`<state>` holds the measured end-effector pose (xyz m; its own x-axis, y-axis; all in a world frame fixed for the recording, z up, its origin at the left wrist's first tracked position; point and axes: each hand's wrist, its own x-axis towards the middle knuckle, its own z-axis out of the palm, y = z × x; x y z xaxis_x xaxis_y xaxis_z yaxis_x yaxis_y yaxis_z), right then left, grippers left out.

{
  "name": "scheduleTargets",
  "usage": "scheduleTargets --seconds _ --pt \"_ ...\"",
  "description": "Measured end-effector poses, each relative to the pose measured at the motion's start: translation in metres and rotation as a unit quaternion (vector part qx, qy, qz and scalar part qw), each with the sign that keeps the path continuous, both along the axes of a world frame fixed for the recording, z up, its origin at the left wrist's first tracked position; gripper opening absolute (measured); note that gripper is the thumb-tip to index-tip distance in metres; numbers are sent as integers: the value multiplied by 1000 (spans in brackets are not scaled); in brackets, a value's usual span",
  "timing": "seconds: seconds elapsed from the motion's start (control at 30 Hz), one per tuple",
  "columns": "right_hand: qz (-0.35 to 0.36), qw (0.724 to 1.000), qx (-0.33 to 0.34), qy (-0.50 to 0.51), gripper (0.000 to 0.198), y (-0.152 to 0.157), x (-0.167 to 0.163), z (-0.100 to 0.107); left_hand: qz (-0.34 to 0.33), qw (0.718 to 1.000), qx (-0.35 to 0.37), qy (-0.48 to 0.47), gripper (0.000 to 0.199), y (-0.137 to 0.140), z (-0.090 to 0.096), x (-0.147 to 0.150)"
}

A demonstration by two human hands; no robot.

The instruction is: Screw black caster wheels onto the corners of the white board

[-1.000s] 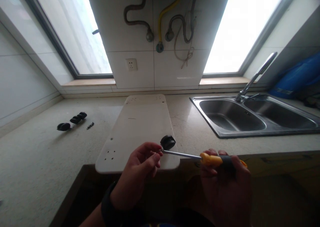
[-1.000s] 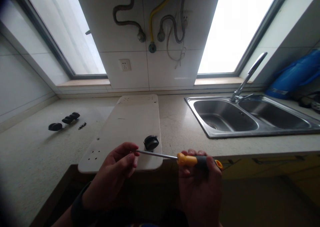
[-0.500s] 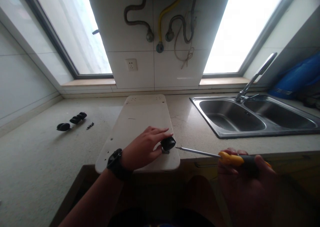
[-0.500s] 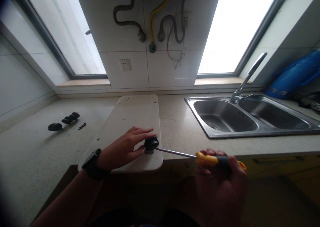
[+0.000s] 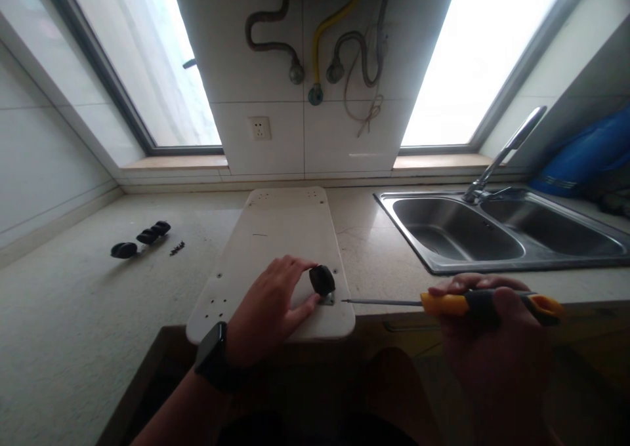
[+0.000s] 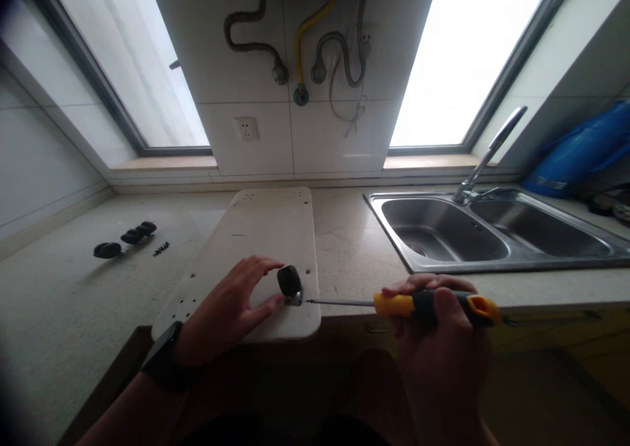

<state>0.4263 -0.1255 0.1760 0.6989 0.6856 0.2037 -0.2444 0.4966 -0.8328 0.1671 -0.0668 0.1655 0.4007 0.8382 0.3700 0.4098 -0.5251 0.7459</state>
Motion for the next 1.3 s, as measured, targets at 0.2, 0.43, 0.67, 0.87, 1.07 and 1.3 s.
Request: scheduleTargets --seconds 0.2,0.43,0.67,0.87,1.07,1.3 --pt "76 990 23 -118 10 11 -8 12 -38 993 -108 -21 14 -48 -9 -13" --pt "133 969 45 -201 9 23 -15 10 -134 963 -230 44 18 -66 -36 -14" --pt "138 963 40 -226 11 22 -23 17 -140 938 -317 13 28 -63 -67 -9" --pt "153 953 50 -255 10 20 -18 18 -102 924 -363 -54 29 -62 -85 -6" --pt "161 953 43 -252 17 21 -22 22 -77 901 -405 -138 36 -60 -91 -2" --pt "202 909 39 -363 34 36 -38 40 -67 864 -433 -248 52 -54 -122 7"
